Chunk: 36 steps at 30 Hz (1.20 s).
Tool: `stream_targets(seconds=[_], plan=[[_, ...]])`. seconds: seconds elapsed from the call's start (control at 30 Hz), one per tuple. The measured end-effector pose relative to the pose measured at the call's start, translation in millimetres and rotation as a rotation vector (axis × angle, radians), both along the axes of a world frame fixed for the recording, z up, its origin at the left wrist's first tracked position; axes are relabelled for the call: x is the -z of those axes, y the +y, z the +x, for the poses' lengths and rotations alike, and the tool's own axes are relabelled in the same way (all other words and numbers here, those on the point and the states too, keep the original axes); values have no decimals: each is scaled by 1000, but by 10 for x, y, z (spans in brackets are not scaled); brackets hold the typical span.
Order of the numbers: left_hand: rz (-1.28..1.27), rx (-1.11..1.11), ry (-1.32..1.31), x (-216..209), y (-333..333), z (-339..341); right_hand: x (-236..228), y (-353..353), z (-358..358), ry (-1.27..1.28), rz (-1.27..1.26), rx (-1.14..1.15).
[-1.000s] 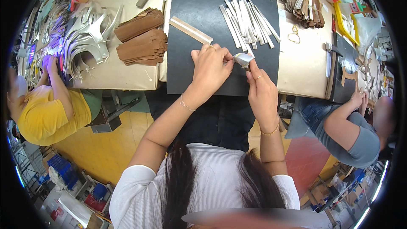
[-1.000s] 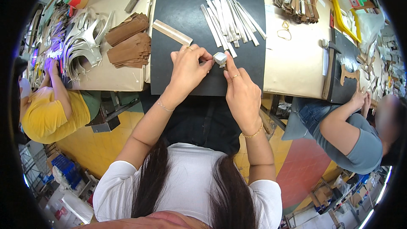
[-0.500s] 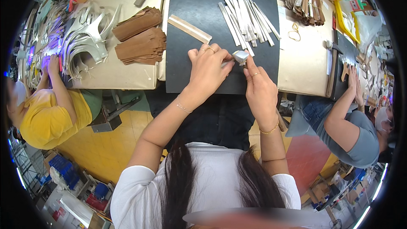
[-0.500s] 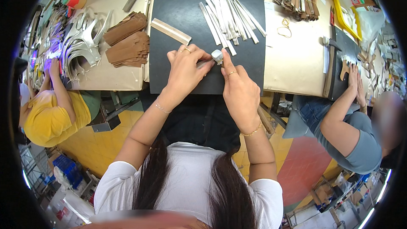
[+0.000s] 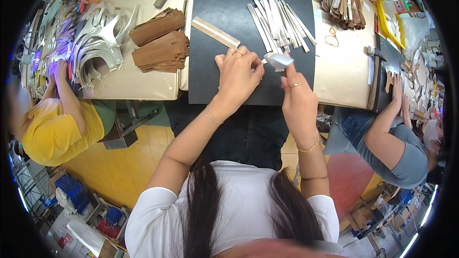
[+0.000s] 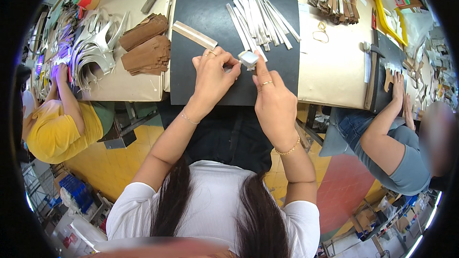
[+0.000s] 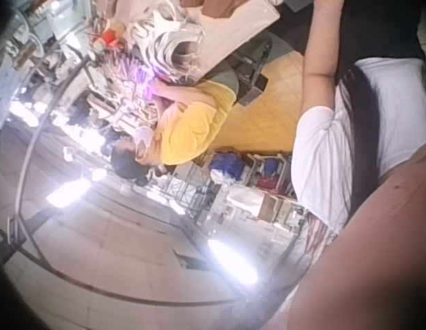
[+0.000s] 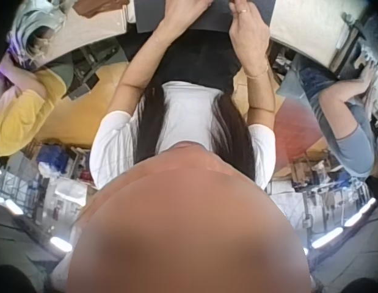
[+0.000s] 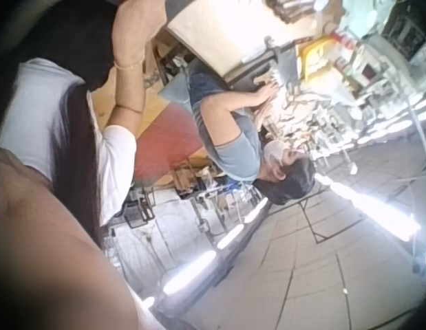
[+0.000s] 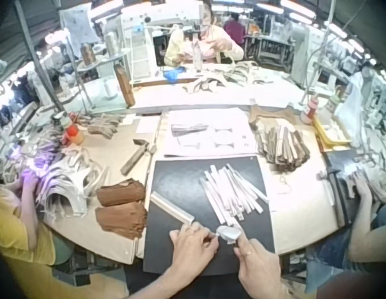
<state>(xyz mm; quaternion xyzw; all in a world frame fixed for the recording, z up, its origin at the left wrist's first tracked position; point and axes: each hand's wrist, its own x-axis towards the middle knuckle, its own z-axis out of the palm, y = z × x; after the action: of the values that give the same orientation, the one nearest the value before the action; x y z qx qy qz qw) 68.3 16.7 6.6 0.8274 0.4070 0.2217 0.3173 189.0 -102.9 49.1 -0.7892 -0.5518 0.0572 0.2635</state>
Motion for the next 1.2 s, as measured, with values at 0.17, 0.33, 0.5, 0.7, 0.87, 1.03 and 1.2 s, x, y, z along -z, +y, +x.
stream_targets(seconds=[0.17,0.33,0.5,0.7,0.87,1.03,1.2], plan=[[6,6,-7,5,3,-13,1,37,22,-11,-39,58],[53,28,11,13,-4,-37,47,46,-8,1,-56,27],[138,26,-13,-2,-54,-161,69,45,-14,-49,-173,14],[77,28,-28,18,9,-213,47,41,4,-46,-160,4],[26,22,-26,14,21,-170,10,48,-11,-95,-162,13],[51,17,-19,24,16,-156,-20,42,-99,20,-45,-2],[61,17,-39,44,17,-150,-13,103,-6,-42,-76,3]])
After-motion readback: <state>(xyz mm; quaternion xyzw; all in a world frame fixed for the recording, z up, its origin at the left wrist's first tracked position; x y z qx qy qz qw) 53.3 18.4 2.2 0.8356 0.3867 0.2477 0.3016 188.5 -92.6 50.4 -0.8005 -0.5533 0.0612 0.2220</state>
